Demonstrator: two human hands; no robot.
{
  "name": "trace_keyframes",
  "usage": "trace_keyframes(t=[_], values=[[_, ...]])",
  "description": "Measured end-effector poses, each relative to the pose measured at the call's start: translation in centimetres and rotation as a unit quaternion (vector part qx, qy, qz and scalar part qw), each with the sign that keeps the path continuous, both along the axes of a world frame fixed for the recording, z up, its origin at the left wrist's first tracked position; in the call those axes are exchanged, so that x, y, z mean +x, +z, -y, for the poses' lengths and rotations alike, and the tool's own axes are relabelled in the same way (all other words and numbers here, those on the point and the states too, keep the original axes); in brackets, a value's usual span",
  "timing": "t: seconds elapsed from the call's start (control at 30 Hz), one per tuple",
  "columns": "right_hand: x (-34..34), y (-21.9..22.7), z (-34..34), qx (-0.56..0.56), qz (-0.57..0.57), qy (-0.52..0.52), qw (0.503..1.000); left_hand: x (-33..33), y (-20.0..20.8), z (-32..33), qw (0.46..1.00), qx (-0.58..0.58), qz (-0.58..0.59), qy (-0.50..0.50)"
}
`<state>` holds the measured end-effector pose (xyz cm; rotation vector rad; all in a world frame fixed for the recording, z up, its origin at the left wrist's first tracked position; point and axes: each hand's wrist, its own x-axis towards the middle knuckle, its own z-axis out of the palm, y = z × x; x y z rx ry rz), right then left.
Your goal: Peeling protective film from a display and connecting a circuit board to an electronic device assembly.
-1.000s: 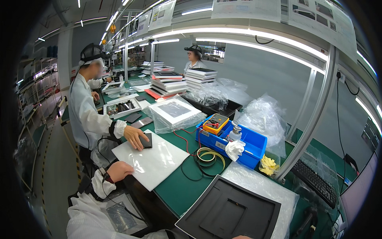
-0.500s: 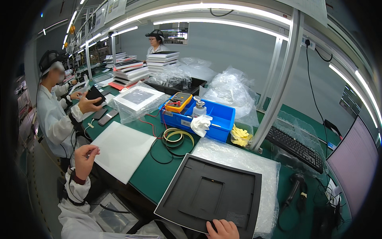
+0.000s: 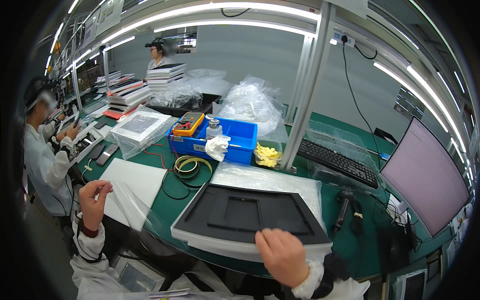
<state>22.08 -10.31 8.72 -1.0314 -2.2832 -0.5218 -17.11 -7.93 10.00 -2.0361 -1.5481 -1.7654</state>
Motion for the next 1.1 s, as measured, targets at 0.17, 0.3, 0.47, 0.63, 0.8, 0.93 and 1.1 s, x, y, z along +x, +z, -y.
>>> trace_keyframes(t=[0.17, 0.3, 0.47, 0.63, 0.8, 0.93, 1.1], values=[[1.5, 8.0, -6.2, 0.005, -0.058, -0.042, 0.997, -0.6, 1.5, -0.7, 0.999, 0.046, 0.024, -0.009], [3.0, 11.7, -9.1, -0.067, -0.14, -0.118, 0.981, -0.7, 3.6, -0.5, 0.995, 0.072, -0.051, 0.043], [6.2, 14.6, -9.6, -0.15, -0.242, -0.099, 0.954, -2.3, 5.4, -0.2, 0.98, 0.117, -0.112, 0.119], [7.7, 16.9, -10.3, -0.316, -0.284, -0.072, 0.902, -2.7, 6.3, -0.3, 0.969, 0.158, -0.117, 0.152], [8.1, 14.5, -15.1, -0.512, -0.206, -0.086, 0.829, -1.3, 7.0, -0.9, 0.966, 0.154, -0.172, 0.12], [8.0, 9.6, -18.8, -0.649, -0.155, -0.031, 0.744, -1.0, 7.8, -1.1, 0.971, 0.154, -0.145, 0.109], [6.9, 2.7, -23.4, -0.703, -0.122, -0.01, 0.701, 0.2, 8.8, -1.9, 0.966, 0.151, -0.181, 0.104]])
